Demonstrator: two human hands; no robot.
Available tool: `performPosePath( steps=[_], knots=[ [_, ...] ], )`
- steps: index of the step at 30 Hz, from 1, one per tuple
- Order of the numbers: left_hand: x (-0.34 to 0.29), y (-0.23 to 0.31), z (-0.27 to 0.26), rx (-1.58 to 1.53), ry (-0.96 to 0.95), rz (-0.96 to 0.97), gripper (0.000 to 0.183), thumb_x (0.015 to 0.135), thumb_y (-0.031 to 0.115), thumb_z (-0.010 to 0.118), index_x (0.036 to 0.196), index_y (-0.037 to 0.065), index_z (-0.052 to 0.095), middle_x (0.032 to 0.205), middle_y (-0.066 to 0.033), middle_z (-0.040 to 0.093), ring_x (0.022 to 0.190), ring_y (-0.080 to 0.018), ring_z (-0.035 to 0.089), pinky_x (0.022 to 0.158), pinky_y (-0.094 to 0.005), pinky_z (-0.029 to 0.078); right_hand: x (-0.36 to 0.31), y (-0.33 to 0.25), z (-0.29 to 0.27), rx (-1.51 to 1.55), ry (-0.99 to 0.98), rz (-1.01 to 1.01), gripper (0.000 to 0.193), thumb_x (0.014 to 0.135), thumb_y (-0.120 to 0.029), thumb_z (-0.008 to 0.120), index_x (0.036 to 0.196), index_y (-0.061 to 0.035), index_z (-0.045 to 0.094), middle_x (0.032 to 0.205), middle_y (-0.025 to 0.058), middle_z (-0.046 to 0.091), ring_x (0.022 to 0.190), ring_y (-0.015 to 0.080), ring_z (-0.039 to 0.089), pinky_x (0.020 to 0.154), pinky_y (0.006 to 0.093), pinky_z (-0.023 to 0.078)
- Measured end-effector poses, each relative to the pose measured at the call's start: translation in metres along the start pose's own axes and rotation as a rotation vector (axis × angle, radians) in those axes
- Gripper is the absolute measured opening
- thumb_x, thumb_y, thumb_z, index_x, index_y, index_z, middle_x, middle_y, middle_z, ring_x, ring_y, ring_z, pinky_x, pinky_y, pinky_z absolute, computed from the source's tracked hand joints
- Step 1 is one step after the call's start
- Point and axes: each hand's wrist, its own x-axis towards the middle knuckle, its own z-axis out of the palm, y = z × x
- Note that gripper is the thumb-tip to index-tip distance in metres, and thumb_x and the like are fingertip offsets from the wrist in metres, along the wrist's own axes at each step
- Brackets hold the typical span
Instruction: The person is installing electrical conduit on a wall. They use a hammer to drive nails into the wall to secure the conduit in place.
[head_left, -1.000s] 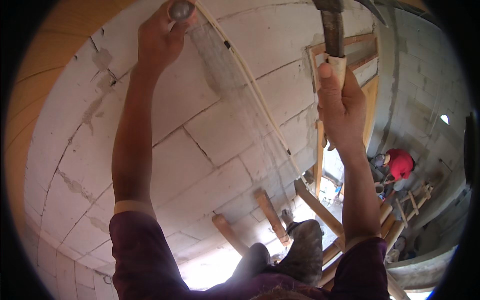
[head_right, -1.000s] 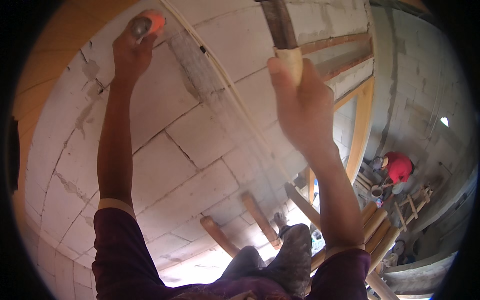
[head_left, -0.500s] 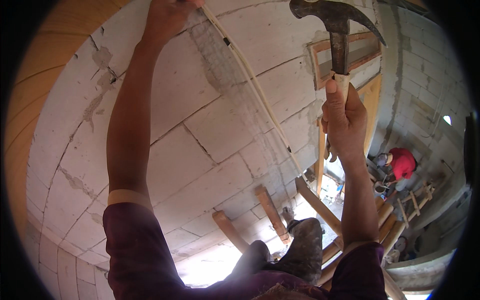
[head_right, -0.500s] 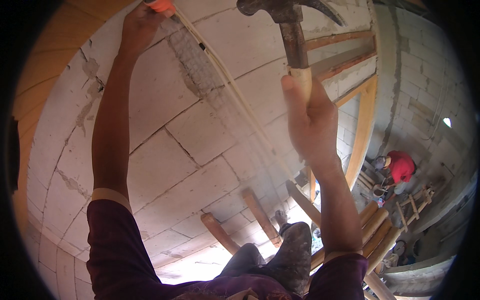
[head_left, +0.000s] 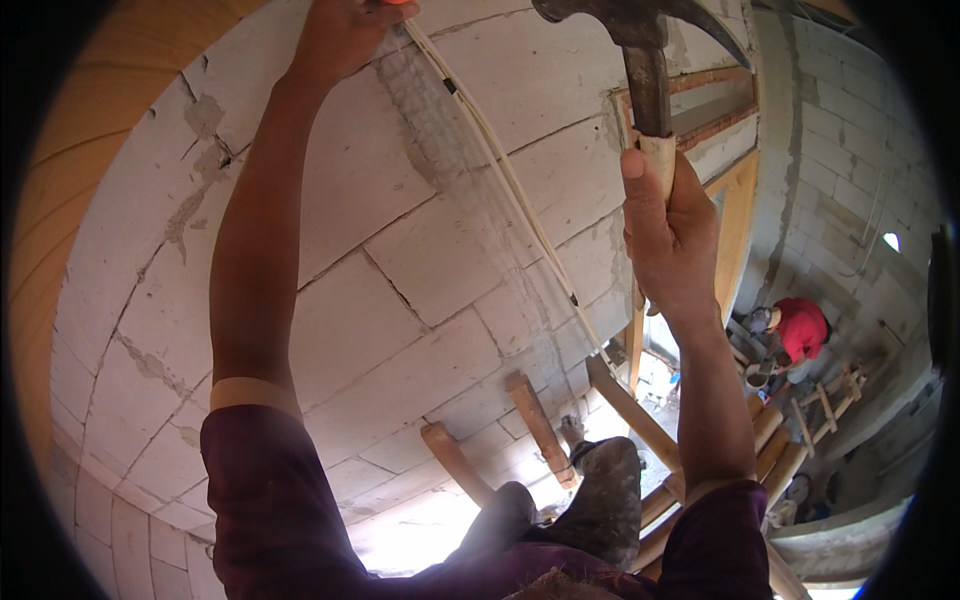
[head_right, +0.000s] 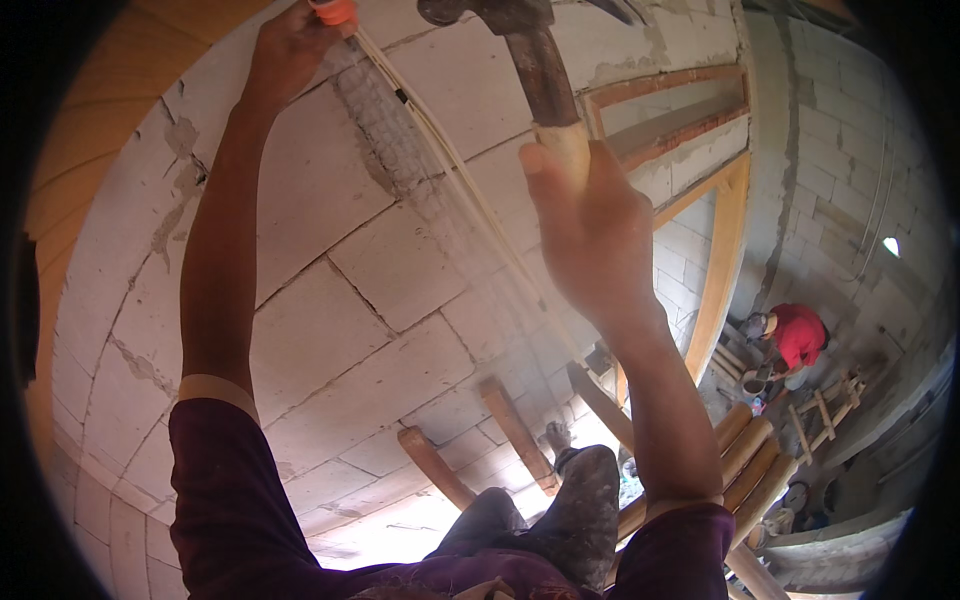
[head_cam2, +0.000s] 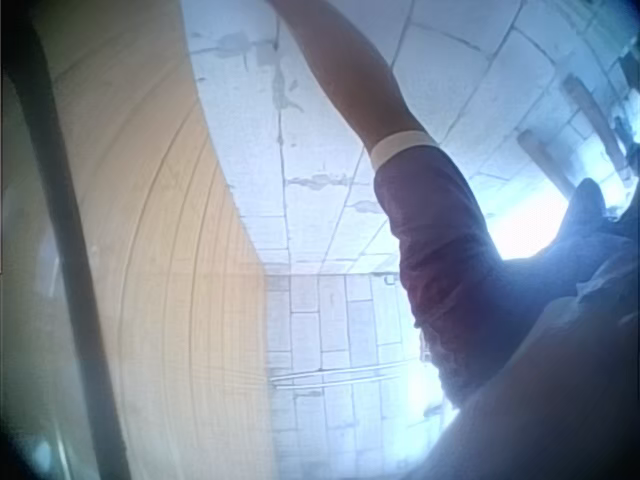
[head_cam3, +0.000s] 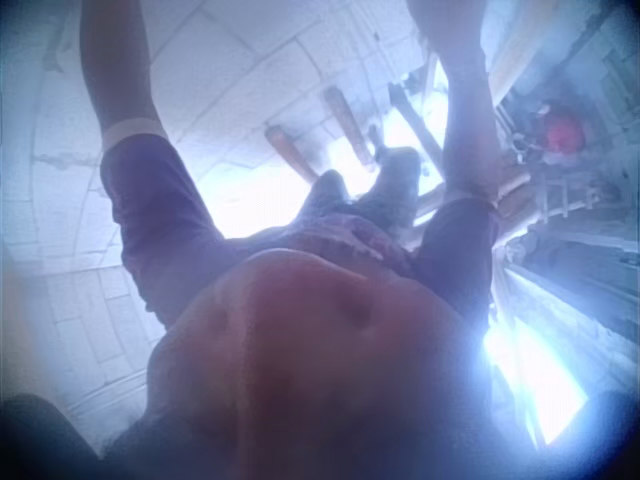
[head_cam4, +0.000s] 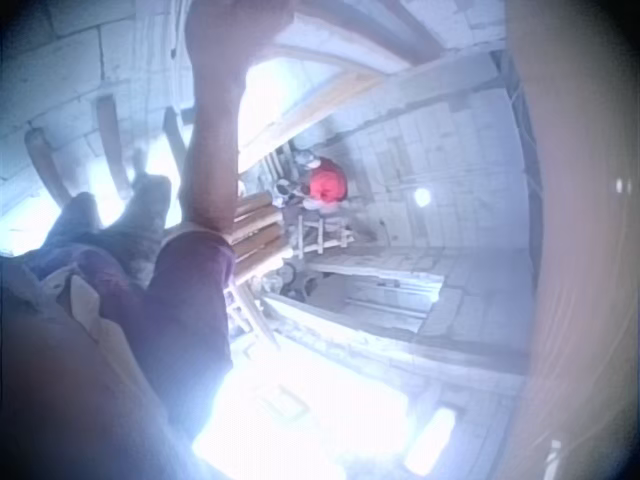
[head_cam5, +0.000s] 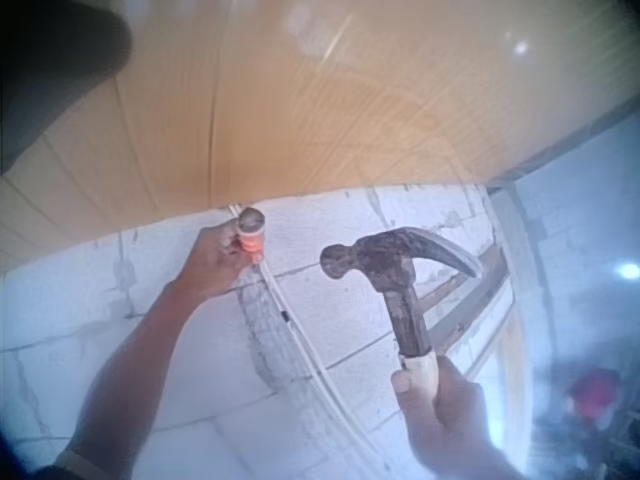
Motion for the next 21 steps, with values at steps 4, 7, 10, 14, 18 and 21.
performPosePath(
  steps=[4,7,10,14,18,21],
  knots=[
    [0.0,0.006,0.0,0.06,-0.013,0.021,0.018,0.082,-0.004,0.058,0.098,0.002,0.062,0.083,-0.0008,0.064,0.076,-0.0094,0.059,0.07,-0.026,0.049,0.018,-0.016,0.009,-0.098,0.066,-0.205,0.046,0.091,-0.044,0.062,0.086,0.0014,0.056,0.057,0.0105,0.058,0.049,0.02,0.058,0.048,0.034,0.045],
    [-0.005,0.008,-0.003,0.08,0.003,0.04,0.018,0.082,-0.003,0.057,0.098,0.001,0.062,0.081,-0.0018,0.065,0.075,-0.0094,0.06,0.069,-0.0264,0.049,0.032,-0.039,0.025,-0.099,0.168,-0.365,0.048,0.091,-0.046,0.061,0.083,0.0011,0.054,0.056,0.0125,0.058,0.048,0.0253,0.06,0.047,0.0371,0.046],
    [0.001,0.008,-0.001,0.124,-0.005,0.054,0.02,0.08,-0.004,0.056,0.099,0.001,0.063,0.08,-0.0034,0.066,0.075,-0.0099,0.06,0.069,-0.0267,0.05,0.051,-0.038,0.049,-0.12,0.265,-0.47,0.042,0.095,-0.041,0.059,0.084,-0.0008,0.055,0.057,0.0043,0.054,0.052,0.0127,0.052,0.048,0.0284,0.041],
    [0.002,0.004,0.006,0.123,0.051,0.101,0.023,0.078,-0.005,0.054,0.099,0.0,0.063,0.081,-0.0051,0.067,0.074,-0.0108,0.062,0.068,-0.0271,0.051,0.076,-0.023,0.063,-0.485,0.032,-0.402,0.047,0.093,-0.046,0.057,0.087,0.0003,0.052,0.058,0.0153,0.06,0.055,0.0332,0.065,0.05,0.0416,0.05],
    [-0.001,0.006,0.001,0.151,0.025,0.116,0.023,0.078,-0.006,0.054,0.099,0.0,0.062,0.08,-0.0063,0.068,0.072,-0.0117,0.062,0.067,-0.0278,0.051,0.062,-0.043,0.058,0.003,0.204,-0.432,0.045,0.095,-0.043,0.057,0.084,0.0004,0.054,0.055,0.006,0.056,0.05,0.0183,0.057,0.045,0.0322,0.044],
    [-0.001,0.003,0.003,0.127,0.024,0.08,0.021,0.078,-0.005,0.055,0.098,0.0,0.062,0.079,-0.0065,0.067,0.071,-0.0115,0.062,0.065,-0.0283,0.051,0.063,-0.033,0.061,-0.106,0.215,-0.448,0.046,0.094,-0.043,0.056,0.091,0.0026,0.055,0.059,0.0155,0.061,0.051,0.0319,0.062,0.047,0.0404,0.049]
  ],
)
